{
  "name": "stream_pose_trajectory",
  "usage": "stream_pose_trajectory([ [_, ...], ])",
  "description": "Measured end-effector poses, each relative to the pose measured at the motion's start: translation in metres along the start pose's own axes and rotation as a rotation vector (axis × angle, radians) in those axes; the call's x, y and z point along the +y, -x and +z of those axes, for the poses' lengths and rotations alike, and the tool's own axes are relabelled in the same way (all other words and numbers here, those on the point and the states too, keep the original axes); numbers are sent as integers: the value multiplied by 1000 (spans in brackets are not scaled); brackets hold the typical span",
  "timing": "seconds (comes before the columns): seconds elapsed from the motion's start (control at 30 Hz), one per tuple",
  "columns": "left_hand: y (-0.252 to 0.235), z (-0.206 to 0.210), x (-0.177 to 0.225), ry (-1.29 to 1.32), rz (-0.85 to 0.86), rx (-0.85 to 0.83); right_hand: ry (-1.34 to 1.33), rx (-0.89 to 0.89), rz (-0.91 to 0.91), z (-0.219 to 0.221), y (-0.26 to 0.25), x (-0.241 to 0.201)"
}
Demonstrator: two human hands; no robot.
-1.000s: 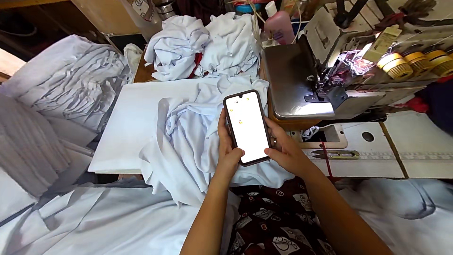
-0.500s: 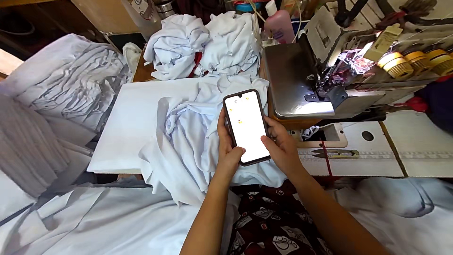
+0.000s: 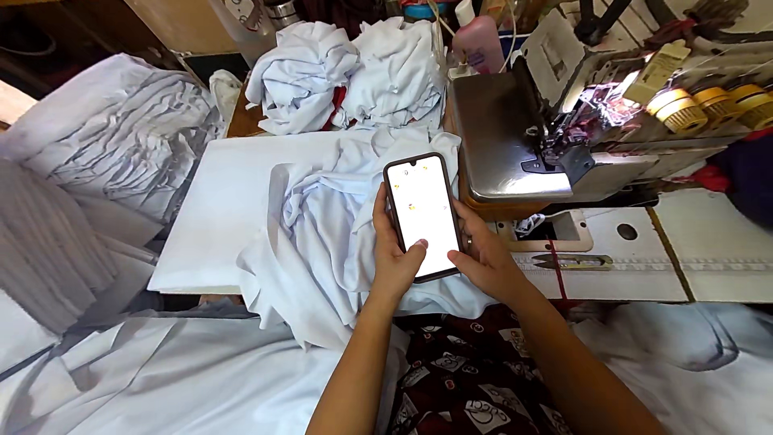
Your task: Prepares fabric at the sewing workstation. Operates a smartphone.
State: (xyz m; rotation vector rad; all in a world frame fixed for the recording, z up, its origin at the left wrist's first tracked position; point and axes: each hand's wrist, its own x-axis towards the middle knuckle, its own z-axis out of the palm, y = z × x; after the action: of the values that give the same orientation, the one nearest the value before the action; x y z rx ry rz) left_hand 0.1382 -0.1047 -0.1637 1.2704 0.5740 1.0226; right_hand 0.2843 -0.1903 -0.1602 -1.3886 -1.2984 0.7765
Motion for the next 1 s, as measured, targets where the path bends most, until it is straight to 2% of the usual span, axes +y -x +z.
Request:
stream_pose_trajectory([
  [0.17,1,-2,-1,9,5,-26,53,81,-15,6,-1,0],
  [0.37,1,-7,-8,28,68,-77,-9,250,-60,17,-5,4],
  [0.6,1,-8,-9,61,78,-103,36,111,-8,8,1,1],
  [0.87,2,-9,-8,69,79,-106,109,213,-27,17,-1,1],
  [1.0,1,-9,-9,69,82,-106,104,132,2,11,1,-2],
])
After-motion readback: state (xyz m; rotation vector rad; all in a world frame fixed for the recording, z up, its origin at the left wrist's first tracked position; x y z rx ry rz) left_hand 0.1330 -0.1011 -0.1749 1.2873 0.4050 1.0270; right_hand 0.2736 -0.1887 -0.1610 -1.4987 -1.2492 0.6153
